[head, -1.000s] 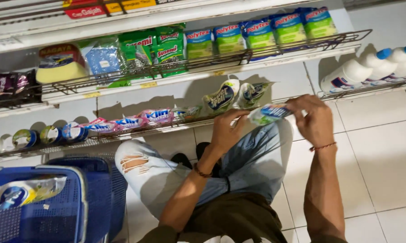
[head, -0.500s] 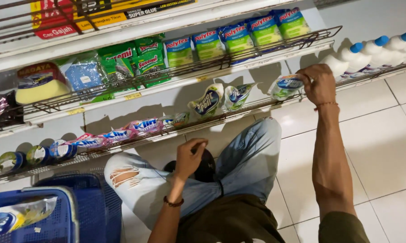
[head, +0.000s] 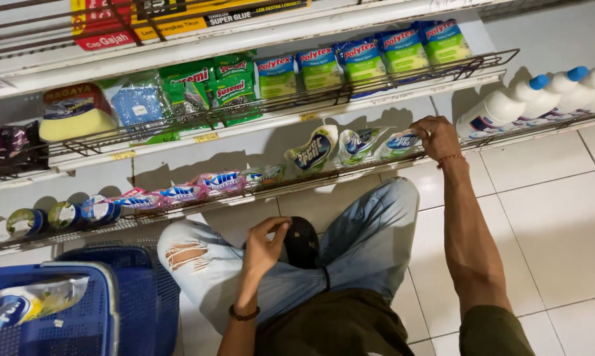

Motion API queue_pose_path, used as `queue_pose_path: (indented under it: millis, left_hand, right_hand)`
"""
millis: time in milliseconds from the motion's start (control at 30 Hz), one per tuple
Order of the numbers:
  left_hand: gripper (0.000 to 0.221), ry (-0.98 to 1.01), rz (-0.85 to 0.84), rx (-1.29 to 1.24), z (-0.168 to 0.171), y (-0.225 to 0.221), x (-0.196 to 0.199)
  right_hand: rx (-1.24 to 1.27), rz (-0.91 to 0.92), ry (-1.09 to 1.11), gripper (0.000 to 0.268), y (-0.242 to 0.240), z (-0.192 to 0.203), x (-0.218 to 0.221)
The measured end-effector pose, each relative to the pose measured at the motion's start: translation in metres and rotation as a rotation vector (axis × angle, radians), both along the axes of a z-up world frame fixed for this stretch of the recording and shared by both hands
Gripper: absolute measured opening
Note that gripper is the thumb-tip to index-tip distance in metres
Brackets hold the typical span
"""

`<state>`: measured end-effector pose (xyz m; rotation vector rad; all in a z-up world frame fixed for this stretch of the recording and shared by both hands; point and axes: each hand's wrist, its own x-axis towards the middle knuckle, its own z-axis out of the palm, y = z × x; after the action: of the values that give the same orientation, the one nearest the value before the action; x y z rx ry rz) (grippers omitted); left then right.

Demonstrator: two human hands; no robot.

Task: Organizing and stocking household cleaning supplies and toiletries on store shelves.

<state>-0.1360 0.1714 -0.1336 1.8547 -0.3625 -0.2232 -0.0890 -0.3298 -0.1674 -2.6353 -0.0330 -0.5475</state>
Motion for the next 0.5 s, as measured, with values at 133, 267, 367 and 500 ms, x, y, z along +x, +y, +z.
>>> queue_pose_path:
  millis: [133,267,367,500]
  left_hand:
    - [0.018,0.041,0.051,0.029,0.002,0.012,-0.001]
    - [0.018,0.105,0.117,0.085,0.011,0.024,-0.001]
    - [0.018,0.079,0.179,0.086,0.017,0.039,-0.003]
    - [0.017,-0.080,0.236,0.047,0.032,0.063,-0.004]
  right_hand:
    - [0.011,-0.025,0.051,0.010,0.002,-0.002,0.002]
    - [0.059,0.008,0.070,0.017,0.008,0.014,0.001]
    - [0.062,-0.013,0.035,0.031,0.028,0.046,-0.003]
    - [0.017,0.033,-0.125,0.031,0.056,0.082,-0.001]
